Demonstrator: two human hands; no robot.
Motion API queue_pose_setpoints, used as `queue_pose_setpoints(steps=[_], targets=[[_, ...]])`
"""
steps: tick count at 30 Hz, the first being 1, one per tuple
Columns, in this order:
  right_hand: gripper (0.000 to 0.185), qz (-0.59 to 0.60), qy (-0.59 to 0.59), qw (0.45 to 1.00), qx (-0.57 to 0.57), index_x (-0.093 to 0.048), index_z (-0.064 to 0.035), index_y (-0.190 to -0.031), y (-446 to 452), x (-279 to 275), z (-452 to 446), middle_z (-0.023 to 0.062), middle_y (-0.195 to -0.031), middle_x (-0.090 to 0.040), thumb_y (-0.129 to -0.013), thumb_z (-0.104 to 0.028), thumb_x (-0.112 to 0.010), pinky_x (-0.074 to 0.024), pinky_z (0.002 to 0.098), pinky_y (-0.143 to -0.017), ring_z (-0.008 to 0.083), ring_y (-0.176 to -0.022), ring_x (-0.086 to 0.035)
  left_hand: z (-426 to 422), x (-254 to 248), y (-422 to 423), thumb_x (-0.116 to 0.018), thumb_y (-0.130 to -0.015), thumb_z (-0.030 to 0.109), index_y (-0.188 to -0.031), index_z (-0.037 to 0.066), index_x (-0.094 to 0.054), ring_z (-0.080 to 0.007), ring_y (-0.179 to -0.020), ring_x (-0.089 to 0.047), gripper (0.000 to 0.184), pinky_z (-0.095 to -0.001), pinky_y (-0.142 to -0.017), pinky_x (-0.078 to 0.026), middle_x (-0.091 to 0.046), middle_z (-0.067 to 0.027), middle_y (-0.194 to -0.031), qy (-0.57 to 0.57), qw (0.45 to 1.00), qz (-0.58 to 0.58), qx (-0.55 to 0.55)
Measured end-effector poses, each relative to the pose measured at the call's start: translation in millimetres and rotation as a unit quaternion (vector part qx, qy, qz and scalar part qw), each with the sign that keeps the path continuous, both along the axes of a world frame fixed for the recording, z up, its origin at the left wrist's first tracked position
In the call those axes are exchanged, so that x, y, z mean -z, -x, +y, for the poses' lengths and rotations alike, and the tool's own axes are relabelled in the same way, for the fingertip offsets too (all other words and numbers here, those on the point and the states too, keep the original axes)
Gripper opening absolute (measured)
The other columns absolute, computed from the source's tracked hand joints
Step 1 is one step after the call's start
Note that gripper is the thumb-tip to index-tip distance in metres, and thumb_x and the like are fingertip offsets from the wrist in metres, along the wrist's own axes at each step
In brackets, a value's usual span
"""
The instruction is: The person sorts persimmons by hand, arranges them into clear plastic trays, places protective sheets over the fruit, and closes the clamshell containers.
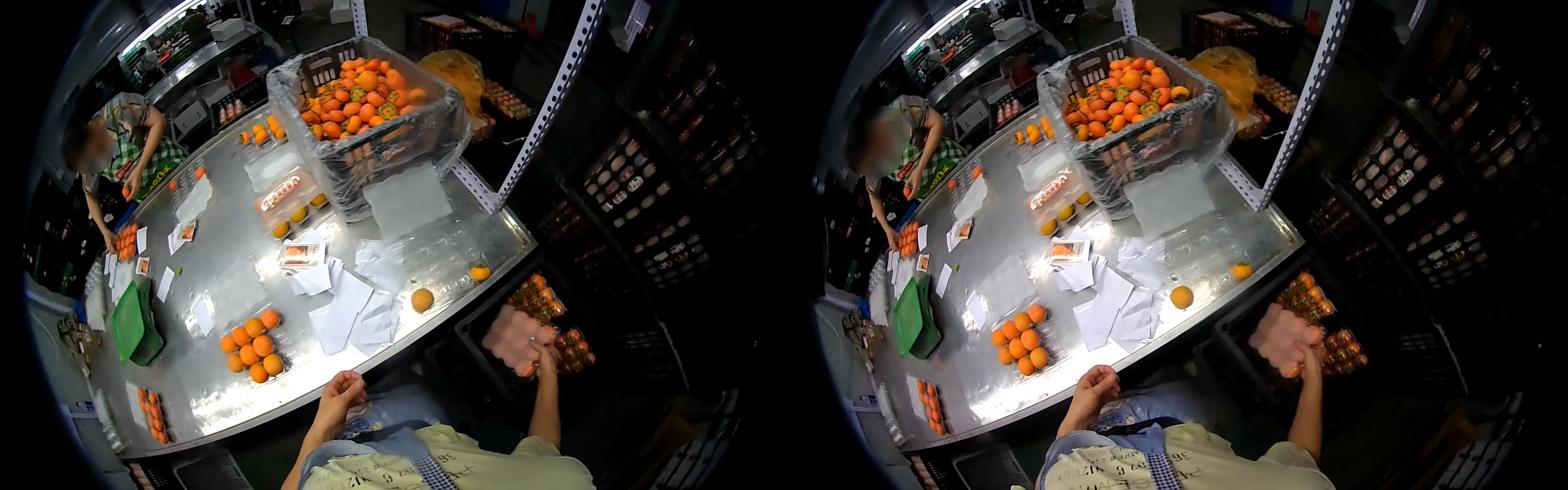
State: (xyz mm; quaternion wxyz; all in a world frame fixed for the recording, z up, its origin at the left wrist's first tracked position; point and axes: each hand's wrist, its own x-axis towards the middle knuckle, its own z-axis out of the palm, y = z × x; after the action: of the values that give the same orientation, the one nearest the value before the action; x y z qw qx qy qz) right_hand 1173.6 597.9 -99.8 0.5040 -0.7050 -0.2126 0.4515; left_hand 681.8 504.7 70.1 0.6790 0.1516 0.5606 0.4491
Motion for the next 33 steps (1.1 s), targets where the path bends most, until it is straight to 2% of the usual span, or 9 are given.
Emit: queue_pose_setpoints(steps=[5,8,9,14,18,19,22,24,33], targets=[[0.037,-0.049,-0.085,0.993,0.062,-0.059,-0.0018,-0.105,23.4,-132.5,-43.6,0.0053,-0.086,-0.060,-0.070,-0.008,-0.072,-0.0443,0.0218,-0.048,0.0130,-0.065,-0.058,-36.5,10.2,36.9,-0.063,-0.088,0.013,-0.097,0.007,-0.057,-0.0091,-0.072,-0.057,0.013,-0.0203,-0.063,-0.048,-0.059,-0.0011,-0.084,-0.024,0.999,-0.032,0.012],[0.033,0.011,-0.187,0.981,0.060,-0.058,0.0000,-0.106,34.6,-155.6,-73.6,0.0061,-0.092,-0.062,-0.075,-0.007,-0.067,-0.0507,0.0269,-0.065,0.0168,-0.077,-0.061,-66.0,9.5,62.2,-0.063,-0.088,0.013,-0.098,0.007,-0.057,-0.0093,-0.073,-0.057,0.014,-0.0201,-0.064,-0.047,-0.059,-0.0013,-0.085,-0.047,0.997,-0.050,0.032],[0.040,0.023,-0.200,0.979,0.030,-0.054,0.0008,-0.115,55.2,-175.3,-86.8,0.0093,-0.105,-0.060,-0.076,-0.005,-0.065,-0.0503,0.0318,-0.082,0.0207,-0.095,-0.060,-75.6,8.8,71.3,-0.063,-0.088,0.013,-0.098,0.007,-0.057,-0.0094,-0.074,-0.057,0.014,-0.0201,-0.065,-0.047,-0.059,-0.0014,-0.086,-0.054,0.997,-0.052,0.036],[0.057,0.202,-0.266,0.939,-0.078,-0.042,-0.0017,-0.130,176.9,-180.7,-129.2,0.0112,-0.125,-0.049,-0.077,-0.005,-0.062,-0.0447,0.0385,-0.097,0.0240,-0.115,-0.050,-132.5,8.3,122.6,-0.063,-0.089,0.017,-0.103,0.006,-0.055,-0.0101,-0.078,-0.056,0.020,-0.0214,-0.068,-0.045,-0.059,-0.0015,-0.090,-0.119,0.990,-0.049,0.059],[0.052,0.338,-0.146,0.901,-0.231,-0.047,-0.0008,-0.126,319.4,-184.6,-156.3,0.0105,-0.119,-0.055,-0.077,-0.010,-0.063,-0.0472,0.0374,-0.094,0.0235,-0.108,-0.056,-181.9,2.6,161.9,-0.053,-0.094,0.021,-0.133,0.010,-0.040,-0.0156,-0.093,-0.056,0.042,-0.0280,-0.077,-0.048,-0.053,-0.0118,-0.119,-0.130,0.990,-0.048,-0.003],[0.050,0.338,-0.110,0.894,-0.271,-0.049,-0.0004,-0.125,351.0,-182.3,-161.0,0.0101,-0.116,-0.057,-0.078,-0.010,-0.063,-0.0491,0.0358,-0.091,0.0232,-0.105,-0.058,-194.9,4.5,171.0,-0.045,-0.097,0.032,-0.142,0.013,-0.029,-0.0208,-0.102,-0.056,0.051,-0.0332,-0.083,-0.049,-0.047,-0.0135,-0.130,-0.141,0.987,-0.068,-0.029],[0.041,0.346,-0.036,0.859,-0.376,-0.055,0.0013,-0.117,442.4,-172.1,-178.4,0.0086,-0.106,-0.062,-0.079,-0.010,-0.065,-0.0531,0.0310,-0.081,0.0198,-0.093,-0.063,-230.1,3.4,198.7,-0.039,-0.098,0.042,-0.142,0.013,-0.028,-0.0247,-0.107,-0.055,0.054,-0.0367,-0.085,-0.048,-0.046,-0.0137,-0.131,-0.147,0.967,-0.137,-0.156],[0.036,0.313,0.044,0.843,-0.435,-0.057,0.0019,-0.112,486.5,-152.7,-185.0,0.0081,-0.101,-0.063,-0.080,-0.011,-0.065,-0.0529,0.0304,-0.079,0.0173,-0.088,-0.063,-258.9,21.2,222.9,-0.035,-0.098,0.044,-0.142,0.009,-0.029,-0.0265,-0.108,-0.056,0.056,-0.0403,-0.084,-0.050,-0.049,-0.0140,-0.129,-0.166,0.961,-0.083,-0.203],[0.043,0.367,0.214,0.711,-0.560,-0.050,-0.0007,-0.120,645.0,-125.5,-182.9,0.0129,-0.110,-0.061,-0.086,-0.023,-0.061,-0.0517,0.0383,-0.087,0.0236,-0.100,-0.062,-331.7,34.3,291.8,-0.031,-0.100,0.043,-0.140,0.008,-0.035,-0.0256,-0.116,-0.050,0.053,-0.0416,-0.088,-0.045,-0.048,-0.0102,-0.133,-0.157,0.866,-0.136,-0.454]])
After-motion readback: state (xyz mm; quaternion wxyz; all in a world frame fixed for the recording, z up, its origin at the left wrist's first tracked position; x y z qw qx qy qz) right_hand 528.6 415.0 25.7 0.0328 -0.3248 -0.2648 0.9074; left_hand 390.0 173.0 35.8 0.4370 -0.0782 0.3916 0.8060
